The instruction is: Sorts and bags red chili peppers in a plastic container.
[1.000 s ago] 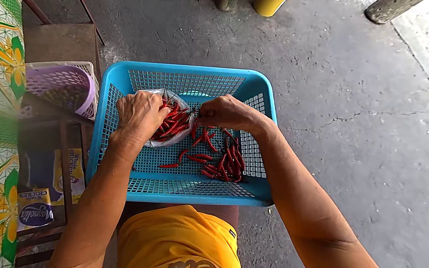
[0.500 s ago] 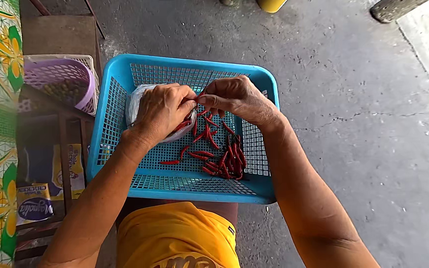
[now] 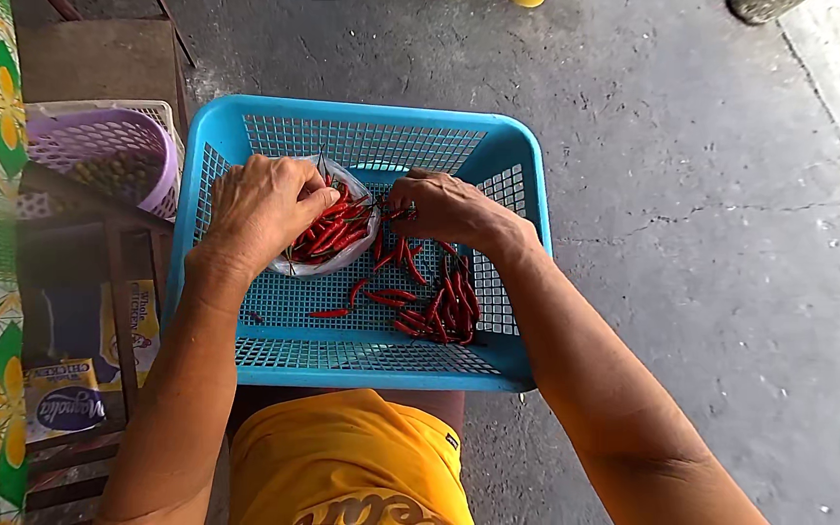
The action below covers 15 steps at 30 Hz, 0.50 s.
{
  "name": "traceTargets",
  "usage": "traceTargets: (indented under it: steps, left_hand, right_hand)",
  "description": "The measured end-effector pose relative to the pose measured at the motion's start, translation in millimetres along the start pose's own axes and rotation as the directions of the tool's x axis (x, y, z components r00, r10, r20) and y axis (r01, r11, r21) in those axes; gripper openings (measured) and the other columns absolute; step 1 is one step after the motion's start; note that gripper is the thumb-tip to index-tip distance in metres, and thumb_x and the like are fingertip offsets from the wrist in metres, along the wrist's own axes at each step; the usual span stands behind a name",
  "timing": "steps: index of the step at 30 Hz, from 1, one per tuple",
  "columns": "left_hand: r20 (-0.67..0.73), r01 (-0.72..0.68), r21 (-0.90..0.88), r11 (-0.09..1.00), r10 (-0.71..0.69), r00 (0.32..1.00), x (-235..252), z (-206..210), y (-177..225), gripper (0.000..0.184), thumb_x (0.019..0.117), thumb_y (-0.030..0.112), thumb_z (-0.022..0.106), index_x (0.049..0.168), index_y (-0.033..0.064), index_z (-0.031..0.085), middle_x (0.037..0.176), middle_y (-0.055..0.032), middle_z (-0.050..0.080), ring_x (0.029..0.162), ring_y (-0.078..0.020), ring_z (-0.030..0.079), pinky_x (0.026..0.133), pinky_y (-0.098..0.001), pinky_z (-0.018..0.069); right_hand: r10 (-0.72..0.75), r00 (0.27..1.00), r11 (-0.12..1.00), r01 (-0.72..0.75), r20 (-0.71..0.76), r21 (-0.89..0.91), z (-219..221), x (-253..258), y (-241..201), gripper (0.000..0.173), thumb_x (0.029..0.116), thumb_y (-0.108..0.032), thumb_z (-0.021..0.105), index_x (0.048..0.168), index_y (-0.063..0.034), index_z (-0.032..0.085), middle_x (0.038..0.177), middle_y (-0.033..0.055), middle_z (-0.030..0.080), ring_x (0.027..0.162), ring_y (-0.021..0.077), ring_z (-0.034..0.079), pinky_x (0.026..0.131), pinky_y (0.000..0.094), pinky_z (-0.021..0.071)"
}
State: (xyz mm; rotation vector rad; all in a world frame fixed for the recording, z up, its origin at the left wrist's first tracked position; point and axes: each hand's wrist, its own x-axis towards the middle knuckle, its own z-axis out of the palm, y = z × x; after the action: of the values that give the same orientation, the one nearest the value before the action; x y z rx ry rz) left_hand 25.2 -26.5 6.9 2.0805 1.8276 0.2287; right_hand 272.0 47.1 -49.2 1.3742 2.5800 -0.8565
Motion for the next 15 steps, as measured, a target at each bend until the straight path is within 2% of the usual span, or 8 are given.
traceTargets:
  steps: [2,4,7,9,12,15]
  left_hand:
    - [-0.089,-0.015,-0.011,1.0,0.014,0.996,0.9,2.0,-1.7,0.034,0.104,0.041,0.057,0.106,0.0124,0.075,0.094,-0.0111,0.073,0.088,-0.0317,0.069,0.073,-0.0569,0.0477]
    - [-0.136,0.003,0.013,1.0,-0.002,0.991,1.7,2.3,-2.6,0.032,0.1042,0.038,0.057,0.108,0.0117,0.075,0.1,-0.0132,0.071,0.094,-0.034,0.069,0.075,-0.0572,0.0479]
    - [-0.124,0.083,0.049,0.995,-0.076,0.989,3.3,1.7,-2.6,0.029,0.1045,0.034,0.058,0.117,0.0128,0.074,0.12,-0.0167,0.066,0.117,-0.0392,0.059,0.087,-0.0584,0.0455]
    - [-0.083,0.118,0.061,0.991,-0.113,0.99,4.7,1.3,-5.5,0.026,0.1052,0.025,0.058,0.122,0.0113,0.071,0.129,-0.0192,0.062,0.125,-0.0413,0.055,0.093,-0.0588,0.0456]
    - [-0.005,0.173,0.077,0.982,-0.173,0.985,5.8,0.4,-11.0,0.025,0.1041,0.015,0.057,0.124,0.0077,0.069,0.13,-0.0228,0.061,0.124,-0.0432,0.056,0.096,-0.061,0.0465]
    - [0.048,0.26,0.073,0.963,-0.264,0.963,4.7,-4.9,-11.2,0.028,0.1009,0.013,0.063,0.128,0.0046,0.064,0.125,-0.027,0.061,0.12,-0.048,0.058,0.093,-0.0662,0.0453]
  right_hand:
    - [0.007,1.0,1.0,-0.008,-0.01,-0.018,3.5,1.2,-0.7,0.018,0.0911,-0.015,0.072,0.106,-0.0054,0.069,0.107,0.0157,0.064,0.098,0.0358,0.064,0.076,0.0574,0.0514]
    - [0.052,0.999,0.998,-0.052,-0.008,-0.021,4.2,1.8,-2.8,0.021,0.0911,-0.016,0.072,0.109,-0.0051,0.069,0.112,0.0177,0.063,0.099,0.0375,0.065,0.077,0.0582,0.0524]
    - [0.099,0.995,0.995,-0.099,0.02,-0.025,5.1,3.0,-6.9,0.028,0.0917,-0.017,0.074,0.115,-0.0038,0.068,0.116,0.0211,0.061,0.099,0.0397,0.065,0.08,0.0583,0.0533]
    - [0.118,0.991,0.993,-0.118,0.057,-0.007,3.3,3.0,-12.0,0.027,0.0936,-0.016,0.074,0.116,-0.0025,0.066,0.116,0.0211,0.061,0.095,0.0366,0.068,0.078,0.053,0.0575]
    - [0.12,0.99,0.99,-0.124,0.074,0.062,0.7,3.1,-12.5,0.015,0.0937,-0.008,0.073,0.104,0.0001,0.067,0.108,0.0203,0.063,0.081,0.0312,0.07,0.068,0.0469,0.062]
    - [0.13,0.991,0.99,-0.132,0.04,0.047,-3.7,-0.3,-10.7,0.006,0.0938,-0.004,0.069,0.093,0.0011,0.066,0.096,0.0191,0.066,0.077,0.0313,0.07,0.071,0.0496,0.0608]
